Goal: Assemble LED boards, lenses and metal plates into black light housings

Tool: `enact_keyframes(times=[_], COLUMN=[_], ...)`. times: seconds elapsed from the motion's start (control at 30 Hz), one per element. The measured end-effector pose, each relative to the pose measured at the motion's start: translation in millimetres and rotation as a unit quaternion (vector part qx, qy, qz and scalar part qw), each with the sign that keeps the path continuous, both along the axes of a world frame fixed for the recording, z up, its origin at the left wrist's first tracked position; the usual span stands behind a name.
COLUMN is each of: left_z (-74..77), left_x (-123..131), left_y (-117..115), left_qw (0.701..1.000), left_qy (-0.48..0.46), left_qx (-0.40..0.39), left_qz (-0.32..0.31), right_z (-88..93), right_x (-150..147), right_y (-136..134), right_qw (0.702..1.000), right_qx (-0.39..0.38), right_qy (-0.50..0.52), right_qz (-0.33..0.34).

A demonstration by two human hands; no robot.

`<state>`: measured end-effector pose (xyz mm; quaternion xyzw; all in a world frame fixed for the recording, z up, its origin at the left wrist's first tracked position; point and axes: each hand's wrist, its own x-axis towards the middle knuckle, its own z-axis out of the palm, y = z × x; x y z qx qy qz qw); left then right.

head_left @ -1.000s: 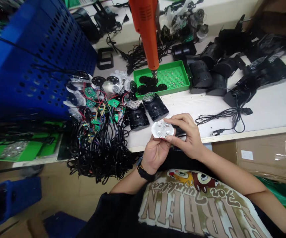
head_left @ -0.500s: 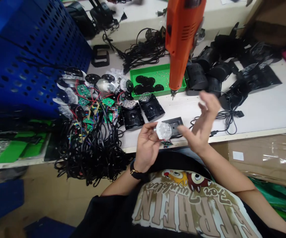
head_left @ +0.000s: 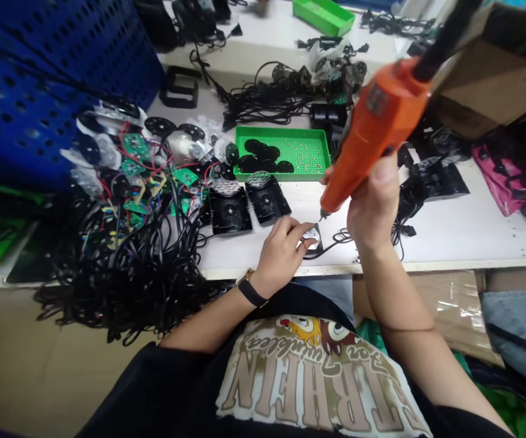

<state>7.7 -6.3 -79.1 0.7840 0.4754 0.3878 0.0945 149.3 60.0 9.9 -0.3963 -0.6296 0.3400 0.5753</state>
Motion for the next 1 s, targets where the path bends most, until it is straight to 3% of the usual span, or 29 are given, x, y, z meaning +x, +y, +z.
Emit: enact_keyframes(times=[0.17, 0.33, 0.5, 0.63, 0.9, 1.0], left_z=[-1.6, 1.4, 8.9, 7.1, 2.7, 6.6], left_x=[-3, -10, -12, -12, -22, -28], left_y=[-3, -3, 10, 14, 5, -10], left_qw=[0.998, 0.999, 0.991, 0.988, 0.993, 0.998], left_qy=[0.050, 0.037, 0.078, 0.120, -0.001, -0.039], left_qx=[0.023, -0.026, -0.103, -0.084, -0.098, -0.057], left_qz=[0.038, 0.007, -0.012, -0.053, -0.067, -0.012], right_z=[-7.4, 4.2, 9.0, 3.6, 2.4, 5.1], right_x=[4, 16, 18, 16, 6, 4], right_y=[-3, -8, -22, -26, -30, -31], right_qw=[0.995, 0.992, 0.999, 0.999, 0.999, 1.000], right_qx=[0.013, 0.030, 0.005, 0.008, -0.003, -0.014], right_qy=[0.093, 0.117, 0.034, -0.031, -0.045, -0.020], right_qz=[0.019, 0.036, 0.004, -0.023, 0.002, 0.006])
